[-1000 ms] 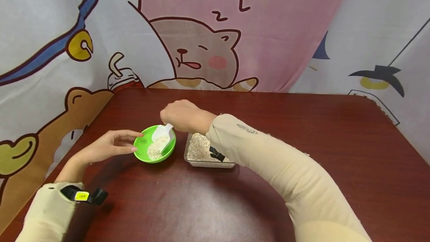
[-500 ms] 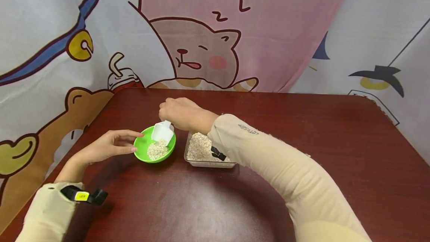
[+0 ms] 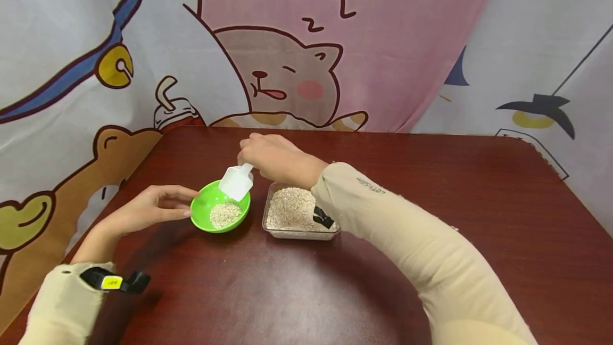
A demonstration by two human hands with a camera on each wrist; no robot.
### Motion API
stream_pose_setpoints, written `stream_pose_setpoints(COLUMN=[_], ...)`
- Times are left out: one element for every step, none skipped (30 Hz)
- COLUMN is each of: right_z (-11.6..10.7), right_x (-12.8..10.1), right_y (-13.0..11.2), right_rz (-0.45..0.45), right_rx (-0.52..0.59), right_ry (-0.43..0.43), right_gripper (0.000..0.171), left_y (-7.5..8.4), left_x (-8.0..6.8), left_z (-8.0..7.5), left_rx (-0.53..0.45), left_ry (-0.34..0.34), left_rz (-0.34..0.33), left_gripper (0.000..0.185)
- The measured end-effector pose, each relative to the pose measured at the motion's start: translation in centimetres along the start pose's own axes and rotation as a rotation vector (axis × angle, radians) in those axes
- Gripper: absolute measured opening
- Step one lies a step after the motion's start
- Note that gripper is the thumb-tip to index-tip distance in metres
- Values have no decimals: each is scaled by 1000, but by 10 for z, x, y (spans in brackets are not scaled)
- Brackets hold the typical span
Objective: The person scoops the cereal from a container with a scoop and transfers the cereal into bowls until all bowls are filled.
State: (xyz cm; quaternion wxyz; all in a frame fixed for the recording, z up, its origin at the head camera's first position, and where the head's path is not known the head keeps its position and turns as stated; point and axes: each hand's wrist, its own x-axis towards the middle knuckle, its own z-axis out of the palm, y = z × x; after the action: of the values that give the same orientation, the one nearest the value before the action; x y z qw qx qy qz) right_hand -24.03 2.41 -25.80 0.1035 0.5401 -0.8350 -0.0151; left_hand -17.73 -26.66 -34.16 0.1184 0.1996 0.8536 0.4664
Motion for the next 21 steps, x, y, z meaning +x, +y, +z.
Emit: stream_pose_setpoints(right_z=[0, -1, -1, -2, -2, -3, -4, -5, -6, -7, -8, -9, -9, -10, -10, -11, -11, -11, -11, -11, -11], right_x=[-2, -4, -6, -8, -10, -13, -15, -17, -19, -21, -23, -25, -28, -30, -32, -34, -36, -38, -41, -43, -46], right_y=[1, 2, 3, 4, 5, 6, 6, 7, 8, 9, 10, 11, 12, 13, 13, 14, 15, 16, 16, 16, 17], right_rz=[7, 15, 26, 42, 59, 75, 90, 104, 120, 132, 138, 143, 146, 147, 147, 144, 143, 145, 145, 149, 152], right_rx=[9, 24, 37, 51, 67, 78, 91, 101, 112, 123, 132, 137, 147, 154, 164, 168, 173, 179, 186, 191, 196], right_ry=[4, 7, 9, 7, 4, 1, 0, -2, -5, -6, -3, -2, 3, 8, 12, 17, 21, 23, 28, 29, 29], right_gripper=[38, 38, 39, 39, 37, 36, 34, 33, 31, 29, 27, 26, 25, 25, 24, 24, 23, 23, 23, 23, 22], left_y=[1, 2, 3, 4, 6, 8, 9, 11, 13, 15, 17, 19, 21, 23, 26, 29, 31, 35, 38, 41, 44], left_x=[-1, -2, -3, -4, -5, -6, -7, -7, -8, -8, -8, -8, -8, -8, -7, -6, -5, -4, -3, -1, 1], left_z=[0, 0, -1, -1, -1, -1, -1, -1, -1, -1, -1, 0, 1, 2, 3, 5, 7, 9, 12, 14, 17], left_rx=[-2, -3, 0, 4, 11, 16, 18, 18, 18, 12, 8, -1, -6, -11, -18, -23, -28, -35, -41, -50, -59], left_ry=[3, 6, 9, 14, 20, 26, 32, 37, 43, 49, 53, 58, 62, 65, 68, 71, 72, 71, 69, 65, 62], left_rz=[2, 5, 4, 5, 6, 7, 12, 16, 21, 28, 35, 43, 52, 57, 63, 68, 73, 77, 79, 85, 93], left_gripper=[42, 41, 41, 41, 41, 41, 41, 41, 41, 41, 41, 41, 41, 41, 41, 41, 41, 41, 41, 40, 40])
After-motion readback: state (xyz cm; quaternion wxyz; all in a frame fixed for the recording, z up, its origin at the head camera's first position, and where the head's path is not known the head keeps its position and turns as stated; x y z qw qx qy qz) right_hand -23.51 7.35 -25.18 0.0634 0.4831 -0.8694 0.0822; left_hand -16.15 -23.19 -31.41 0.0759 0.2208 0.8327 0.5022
